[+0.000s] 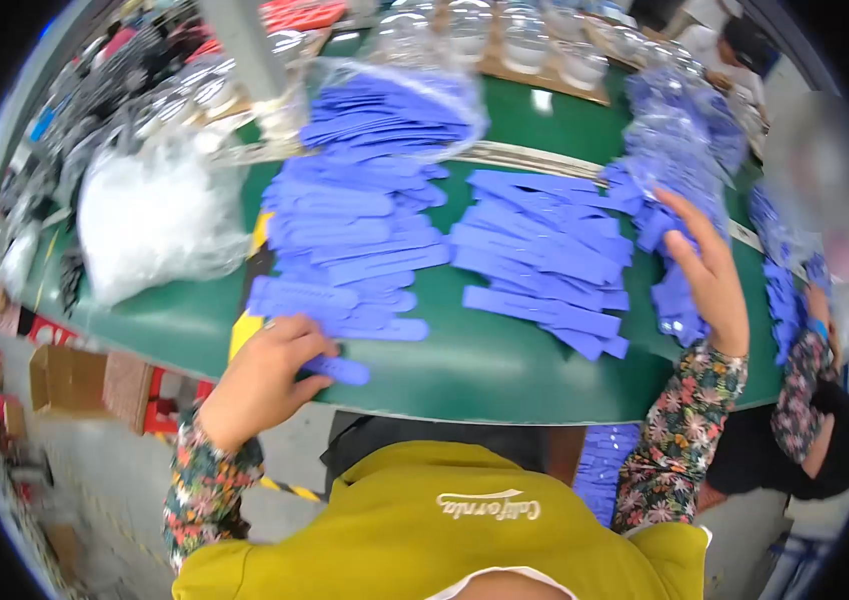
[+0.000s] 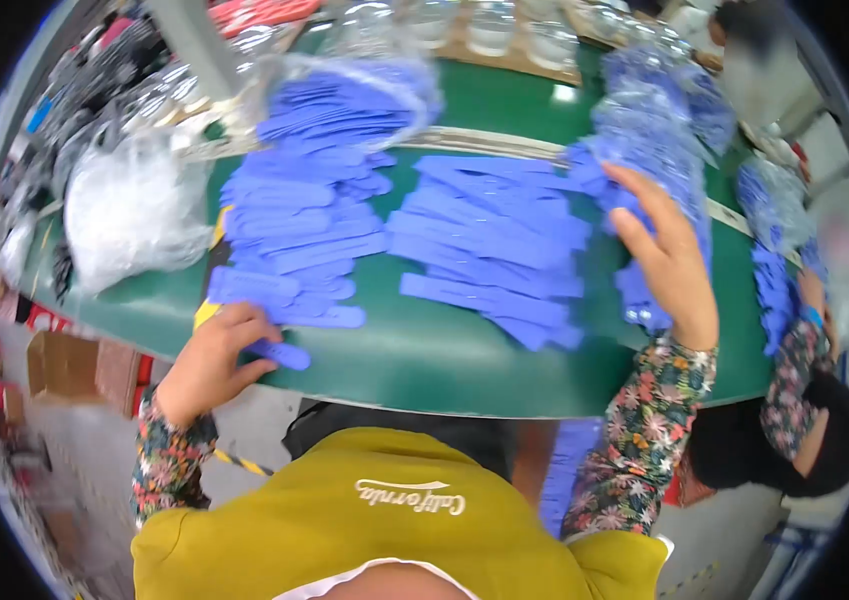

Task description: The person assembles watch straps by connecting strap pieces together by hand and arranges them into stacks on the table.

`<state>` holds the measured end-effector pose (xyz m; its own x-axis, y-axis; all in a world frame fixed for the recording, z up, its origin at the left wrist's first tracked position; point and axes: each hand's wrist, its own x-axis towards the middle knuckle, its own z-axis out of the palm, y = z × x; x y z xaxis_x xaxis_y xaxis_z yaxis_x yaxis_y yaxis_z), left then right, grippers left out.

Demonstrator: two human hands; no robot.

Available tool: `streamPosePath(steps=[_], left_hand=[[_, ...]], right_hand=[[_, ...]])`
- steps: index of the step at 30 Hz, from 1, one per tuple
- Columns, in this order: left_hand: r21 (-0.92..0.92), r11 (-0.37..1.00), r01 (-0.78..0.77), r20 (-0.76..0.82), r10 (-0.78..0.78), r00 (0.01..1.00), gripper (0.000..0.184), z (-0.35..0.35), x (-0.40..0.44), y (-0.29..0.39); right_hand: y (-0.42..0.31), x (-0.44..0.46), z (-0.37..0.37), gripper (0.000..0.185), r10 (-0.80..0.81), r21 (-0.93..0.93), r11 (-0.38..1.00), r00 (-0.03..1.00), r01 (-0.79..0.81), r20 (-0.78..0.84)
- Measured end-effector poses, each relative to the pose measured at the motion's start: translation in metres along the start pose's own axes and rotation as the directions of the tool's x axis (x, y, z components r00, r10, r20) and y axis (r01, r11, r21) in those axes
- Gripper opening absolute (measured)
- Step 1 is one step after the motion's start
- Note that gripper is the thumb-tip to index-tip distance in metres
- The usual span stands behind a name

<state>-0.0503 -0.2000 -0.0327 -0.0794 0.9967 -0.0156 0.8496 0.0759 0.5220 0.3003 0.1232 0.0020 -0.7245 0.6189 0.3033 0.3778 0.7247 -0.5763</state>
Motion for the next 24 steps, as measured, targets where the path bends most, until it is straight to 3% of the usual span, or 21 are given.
streamPosePath(steps=[3,6,8,10,12,14,18,20,23,24], left_hand=[[0.015,1.000,0.015,0.000,-0.015,1.000,0.030,0.003,0.002,-0.004],[0.022,1.000,0.022,0.002,-0.022,1.000,0.027,0.003,0.005,-0.003],[0.024,1.000,0.005,0.024,-0.005,1.000,0.027,0.005,0.006,-0.007],[0.028,1.000,-0.002,0.049,0.000,0.999,0.026,0.004,0.008,-0.008],[0.014,0.998,-0.063,0.044,0.062,0.997,0.022,-0.005,0.011,-0.006],[-0.055,0.995,-0.089,-0.011,0.088,0.996,0.016,-0.012,0.025,0.000],[-0.202,0.966,-0.161,-0.140,0.134,0.981,0.013,-0.025,0.077,0.021],[-0.232,0.934,-0.272,-0.231,0.219,0.948,0.011,-0.025,0.110,0.037],[-0.323,0.892,-0.315,-0.217,0.254,0.942,0.012,-0.024,0.149,0.057],[-0.321,0.886,-0.336,-0.234,0.269,0.934,0.012,-0.022,0.156,0.063]], right_hand=[[0.008,-0.019,-0.011,0.039,0.021,-0.091,0.996,0.999,-0.023,-0.030],[0.017,-0.036,-0.011,0.032,0.197,-0.131,0.971,0.980,-0.198,-0.026],[0.031,-0.049,-0.005,0.031,0.211,-0.186,0.958,0.976,-0.217,-0.055],[0.033,-0.056,0.000,0.033,0.082,-0.403,0.911,0.996,-0.086,-0.027],[0.024,-0.057,0.004,0.034,0.126,-0.438,0.888,0.990,-0.139,-0.058],[0.030,-0.057,0.013,0.034,0.036,-0.600,0.798,0.998,-0.058,-0.048],[0.033,-0.054,0.018,0.022,0.046,-0.694,0.719,0.999,-0.035,-0.003],[0.033,-0.055,0.018,0.017,-0.010,-0.703,0.711,1.000,-0.008,-0.022],[0.030,-0.051,0.006,0.013,0.047,-0.681,0.728,0.997,-0.080,-0.066],[0.025,-0.045,0.001,0.012,-0.030,-0.597,0.797,0.981,-0.092,-0.191]])
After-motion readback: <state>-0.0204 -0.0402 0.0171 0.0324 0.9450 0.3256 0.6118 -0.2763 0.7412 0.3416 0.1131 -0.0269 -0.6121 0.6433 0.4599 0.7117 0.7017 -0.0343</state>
